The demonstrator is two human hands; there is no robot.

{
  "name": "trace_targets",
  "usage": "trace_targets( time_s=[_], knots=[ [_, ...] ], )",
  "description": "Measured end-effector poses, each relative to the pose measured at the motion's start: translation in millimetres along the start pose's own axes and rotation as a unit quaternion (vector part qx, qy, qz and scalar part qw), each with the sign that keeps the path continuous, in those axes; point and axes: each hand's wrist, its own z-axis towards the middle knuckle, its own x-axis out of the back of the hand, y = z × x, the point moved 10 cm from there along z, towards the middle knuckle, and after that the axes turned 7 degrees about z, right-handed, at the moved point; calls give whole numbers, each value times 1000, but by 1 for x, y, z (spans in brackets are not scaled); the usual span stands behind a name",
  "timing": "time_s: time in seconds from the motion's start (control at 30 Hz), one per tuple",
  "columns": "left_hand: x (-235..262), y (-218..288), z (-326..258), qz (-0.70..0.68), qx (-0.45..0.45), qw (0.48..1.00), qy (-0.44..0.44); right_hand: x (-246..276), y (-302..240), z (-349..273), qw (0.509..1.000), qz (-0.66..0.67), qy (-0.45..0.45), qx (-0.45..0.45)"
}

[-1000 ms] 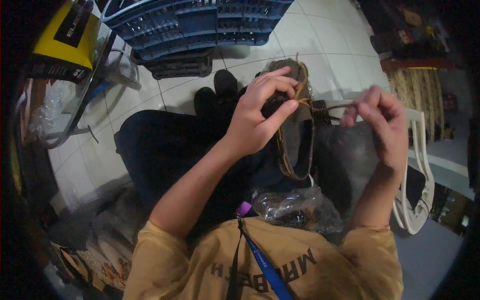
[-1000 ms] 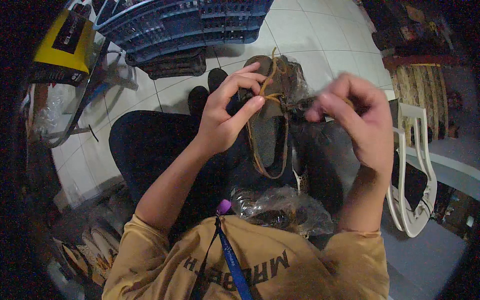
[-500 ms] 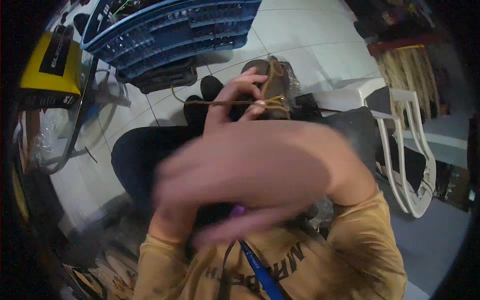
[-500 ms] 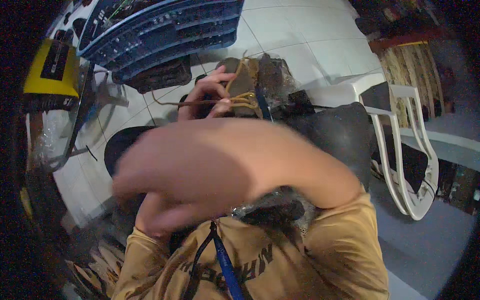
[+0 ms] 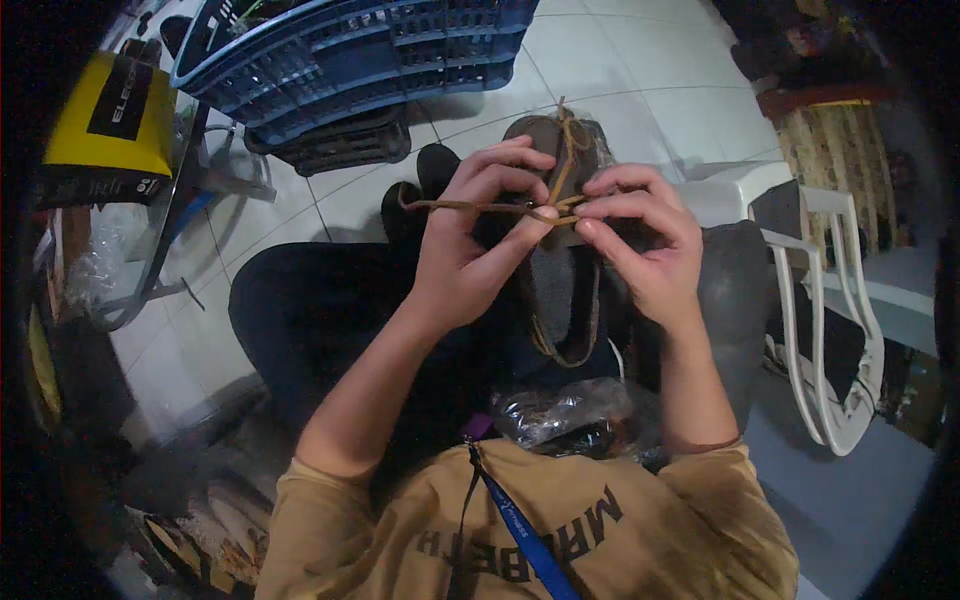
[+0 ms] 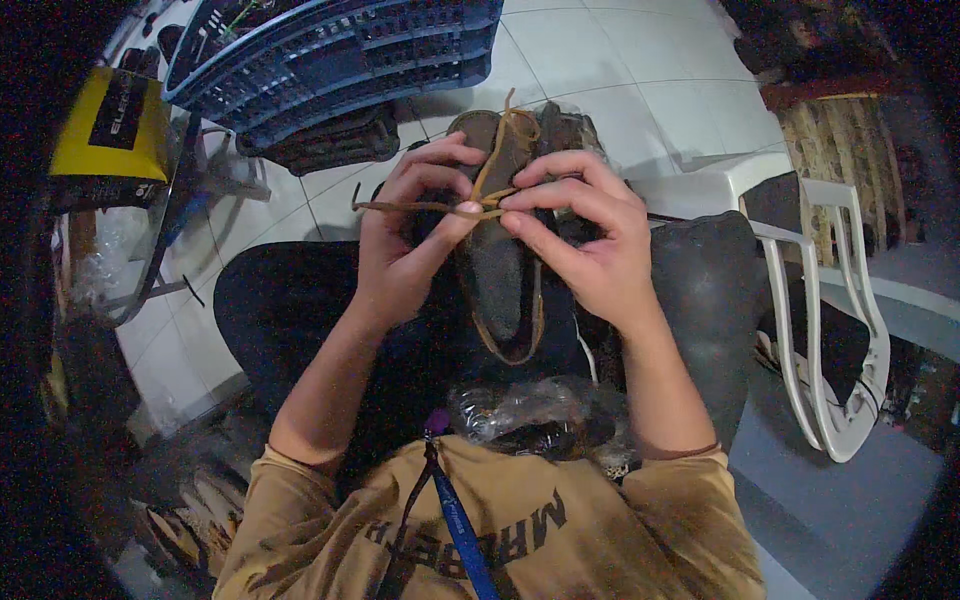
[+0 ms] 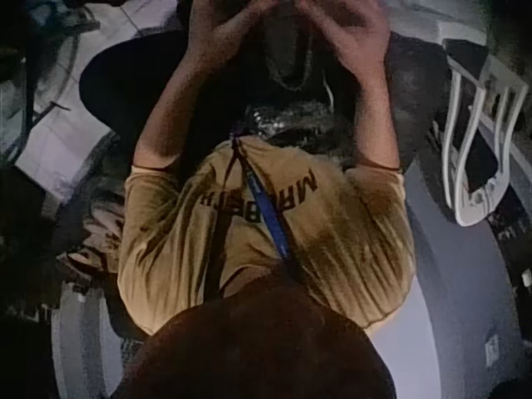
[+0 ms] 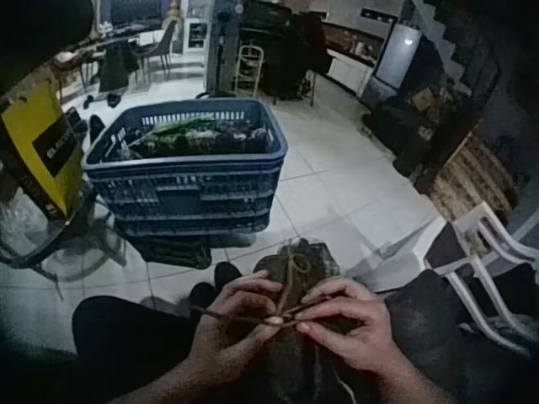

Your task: The person is lacing a leather boat shoe and adjusting the lace tension.

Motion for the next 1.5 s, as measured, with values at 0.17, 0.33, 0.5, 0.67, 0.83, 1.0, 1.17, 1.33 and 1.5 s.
trace_targets(
  time_s=[0.17,0.33,0.5,0.67,0.83,1.0,1.17,1.33,1.5],
  knots=[
    [2,0,-3,34,12,998,45,-3,5,3,998,40,29,-46],
    [4,8,-8,111,-15,991,76,-3,9,4,997,42,38,-56],
    [6,22,-5,122,-55,989,70,-2,7,6,996,44,36,-73],
    [14,20,-2,131,-63,985,95,-8,4,11,997,47,17,-62],
    [8,21,2,120,-55,989,61,-5,24,22,984,123,6,-125],
    [12,14,6,61,-49,995,64,-16,35,32,969,179,-47,-166],
    [14,15,8,45,-51,994,87,-11,35,28,955,234,-5,-182],
    [15,2,9,-38,5,995,91,-12,36,27,957,238,-35,-163],
    [8,3,17,-10,-9,998,54,-2,29,23,964,214,-13,-158]
  ],
)
